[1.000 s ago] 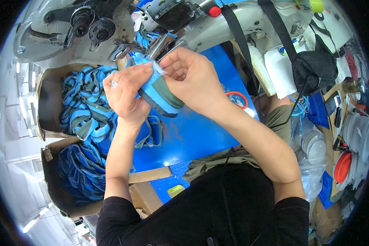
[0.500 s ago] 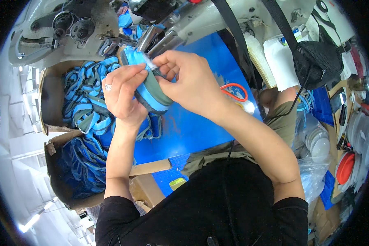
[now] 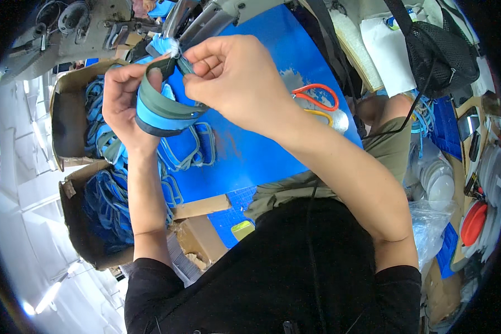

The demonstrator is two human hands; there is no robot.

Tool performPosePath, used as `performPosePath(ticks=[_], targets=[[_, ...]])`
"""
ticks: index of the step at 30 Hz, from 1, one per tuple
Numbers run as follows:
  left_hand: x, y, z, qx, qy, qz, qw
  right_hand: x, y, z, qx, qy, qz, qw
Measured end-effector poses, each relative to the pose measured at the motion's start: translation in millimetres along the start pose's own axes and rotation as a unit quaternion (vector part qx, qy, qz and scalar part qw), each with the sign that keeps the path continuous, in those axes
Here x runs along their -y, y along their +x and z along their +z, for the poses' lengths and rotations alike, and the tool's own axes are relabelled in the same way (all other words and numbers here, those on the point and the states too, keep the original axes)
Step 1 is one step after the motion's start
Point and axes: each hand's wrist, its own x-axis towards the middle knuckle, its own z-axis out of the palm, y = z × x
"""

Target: The person sews blue and green fabric pouches using an industrial sewing machine. They pick up pouches from a pile, align the edges, and feed them through the machine to stitch the seams. After sewing, they trim excess threads with scissors and place the finished pouches on the table.

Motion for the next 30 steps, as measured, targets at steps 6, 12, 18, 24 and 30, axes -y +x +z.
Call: performPosePath(ticks=[6, 12, 18, 24, 30], targets=[[2.6, 1.3, -10.1, 0.046, 0.027, -0.019, 0.998, -1.2, -2.4, -0.4, -0.005, 0.031, -0.003, 0.999], [9.6, 4.4, -6.1, 0.038, 0.107, 0.086, 0.990, -1.6, 1.4, 0.1, 0.011, 0.043, -0.001, 0.999], [-2.9, 8.2, -4.0, 0.047, 0.318, 0.269, 0.908, 4.4, -0.7, 4.3, -0.001, -0.017, 0.014, 1.000], [-7.0, 6.7, -2.6, 0.034, 0.339, 0.277, 0.898, 8.4, -3.0, 1.3, -0.005, 0.007, 0.049, 0.999], [-4.0, 16.4, -2.4, 0.016, 0.340, 0.261, 0.903, 10.9, 3.0, 5.9, -0.007, 0.059, 0.043, 0.997]])
